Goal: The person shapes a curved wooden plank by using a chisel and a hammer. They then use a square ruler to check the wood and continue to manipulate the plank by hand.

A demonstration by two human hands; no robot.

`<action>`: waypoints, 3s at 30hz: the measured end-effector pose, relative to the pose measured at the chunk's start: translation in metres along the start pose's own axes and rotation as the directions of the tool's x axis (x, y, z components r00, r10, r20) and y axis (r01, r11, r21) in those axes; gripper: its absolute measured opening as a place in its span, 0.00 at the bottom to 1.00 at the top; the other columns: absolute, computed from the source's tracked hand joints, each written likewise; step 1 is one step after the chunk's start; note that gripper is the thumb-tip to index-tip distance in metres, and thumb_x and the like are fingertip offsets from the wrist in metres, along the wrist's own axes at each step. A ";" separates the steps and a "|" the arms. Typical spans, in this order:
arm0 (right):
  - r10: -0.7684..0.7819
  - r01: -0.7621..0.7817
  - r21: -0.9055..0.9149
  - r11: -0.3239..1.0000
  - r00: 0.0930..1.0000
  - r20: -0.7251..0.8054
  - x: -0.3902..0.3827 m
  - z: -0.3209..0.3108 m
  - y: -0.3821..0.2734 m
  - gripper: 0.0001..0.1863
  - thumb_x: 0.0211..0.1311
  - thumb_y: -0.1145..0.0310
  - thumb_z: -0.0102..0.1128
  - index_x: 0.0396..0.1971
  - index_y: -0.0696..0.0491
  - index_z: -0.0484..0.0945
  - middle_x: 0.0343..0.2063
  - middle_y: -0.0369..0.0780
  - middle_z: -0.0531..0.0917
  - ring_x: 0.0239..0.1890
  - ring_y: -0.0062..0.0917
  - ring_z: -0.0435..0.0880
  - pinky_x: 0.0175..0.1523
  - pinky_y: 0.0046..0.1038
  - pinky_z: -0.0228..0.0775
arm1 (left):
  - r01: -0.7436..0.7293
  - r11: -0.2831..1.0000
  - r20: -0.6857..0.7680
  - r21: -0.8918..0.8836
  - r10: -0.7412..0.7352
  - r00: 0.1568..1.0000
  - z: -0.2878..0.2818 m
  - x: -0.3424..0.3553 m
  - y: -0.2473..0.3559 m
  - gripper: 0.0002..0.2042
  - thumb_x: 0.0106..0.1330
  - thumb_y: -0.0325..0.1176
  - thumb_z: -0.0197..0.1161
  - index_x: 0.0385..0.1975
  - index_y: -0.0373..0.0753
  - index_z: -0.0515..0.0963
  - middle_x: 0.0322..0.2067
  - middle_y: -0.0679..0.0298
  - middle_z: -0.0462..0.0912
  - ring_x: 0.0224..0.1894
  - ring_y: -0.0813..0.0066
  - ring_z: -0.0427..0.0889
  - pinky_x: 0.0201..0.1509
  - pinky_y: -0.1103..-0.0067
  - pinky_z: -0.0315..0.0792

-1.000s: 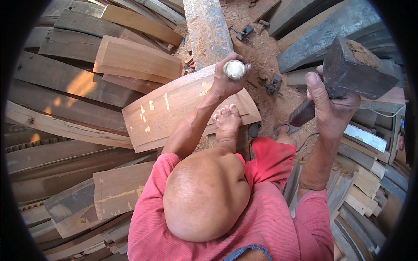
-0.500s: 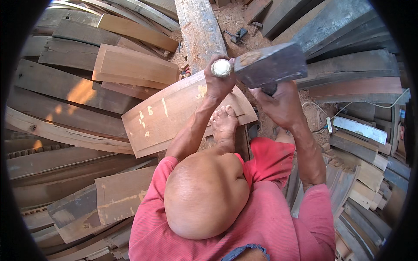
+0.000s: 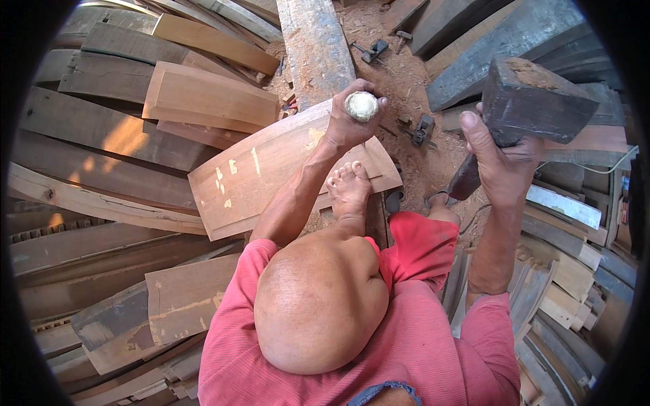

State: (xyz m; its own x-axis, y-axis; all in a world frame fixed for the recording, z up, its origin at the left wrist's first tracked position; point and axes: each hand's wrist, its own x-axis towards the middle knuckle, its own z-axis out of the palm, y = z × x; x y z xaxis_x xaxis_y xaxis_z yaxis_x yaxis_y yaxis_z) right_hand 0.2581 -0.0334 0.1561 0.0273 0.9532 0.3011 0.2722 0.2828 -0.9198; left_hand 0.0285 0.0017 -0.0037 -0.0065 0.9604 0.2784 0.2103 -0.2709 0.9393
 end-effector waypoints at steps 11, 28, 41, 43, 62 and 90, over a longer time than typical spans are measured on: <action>-0.041 0.046 0.037 0.998 0.993 -0.114 0.006 -0.009 -0.014 0.12 0.57 0.77 0.75 0.39 0.59 0.82 0.29 0.37 0.84 0.23 0.17 0.79 0.27 0.20 0.72 | 0.024 1.000 0.039 -0.010 -0.024 0.999 -0.002 0.006 0.001 0.08 0.64 0.30 0.70 0.34 0.36 0.78 0.28 0.64 0.82 0.31 0.80 0.80 0.36 0.80 0.75; -0.181 0.216 -0.267 0.939 0.972 0.149 0.012 0.034 0.001 0.10 0.59 0.66 0.68 0.37 0.56 0.84 0.29 0.46 0.86 0.32 0.41 0.86 0.40 0.37 0.78 | -0.051 0.998 0.019 0.031 0.051 0.999 0.002 -0.016 -0.004 0.08 0.58 0.26 0.70 0.35 0.35 0.78 0.26 0.59 0.84 0.28 0.70 0.85 0.35 0.74 0.77; 0.139 -0.113 -0.099 0.989 0.941 0.310 -0.046 0.031 0.067 0.10 0.60 0.70 0.68 0.36 0.58 0.78 0.24 0.35 0.83 0.24 0.21 0.81 0.31 0.29 0.76 | -0.140 0.977 -0.209 0.158 0.172 0.963 -0.006 0.013 -0.009 0.10 0.60 0.25 0.72 0.40 0.39 0.81 0.33 0.59 0.88 0.37 0.73 0.88 0.41 0.76 0.81; 0.518 -0.538 -0.044 0.842 0.781 0.348 -0.062 0.020 0.078 0.09 0.60 0.70 0.68 0.33 0.57 0.77 0.22 0.34 0.81 0.20 0.18 0.78 0.26 0.26 0.72 | -0.102 0.917 -0.177 0.387 0.183 0.967 -0.033 0.037 0.000 0.16 0.57 0.28 0.76 0.45 0.39 0.82 0.39 0.56 0.89 0.40 0.67 0.89 0.40 0.74 0.83; 0.791 -0.788 -0.227 0.572 0.458 0.406 -0.125 0.017 0.179 0.11 0.56 0.66 0.72 0.24 0.54 0.78 0.18 0.33 0.79 0.16 0.16 0.77 0.24 0.23 0.71 | -0.128 0.371 0.333 0.920 -0.563 0.756 -0.118 0.020 -0.103 0.13 0.60 0.29 0.67 0.45 0.37 0.79 0.47 0.54 0.85 0.48 0.56 0.86 0.46 0.61 0.83; 0.372 0.207 -0.420 0.884 0.233 0.898 -0.091 0.121 0.107 0.22 0.66 0.57 0.59 0.49 0.60 0.75 0.32 0.57 0.85 0.41 0.56 0.84 0.50 0.50 0.75 | -0.445 0.538 0.659 0.716 -0.310 0.685 -0.086 -0.017 -0.074 0.24 0.61 0.26 0.64 0.57 0.55 0.80 0.54 0.49 0.73 0.54 0.56 0.75 0.51 0.67 0.81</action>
State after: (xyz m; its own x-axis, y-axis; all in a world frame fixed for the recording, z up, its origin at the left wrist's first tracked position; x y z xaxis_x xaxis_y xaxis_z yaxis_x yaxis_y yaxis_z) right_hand 0.1687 -0.0767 0.0001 -0.7564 0.4236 -0.4983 0.6500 0.4020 -0.6449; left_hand -0.0710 0.0003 -0.0608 0.5747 0.7848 -0.2320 0.8158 -0.5269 0.2383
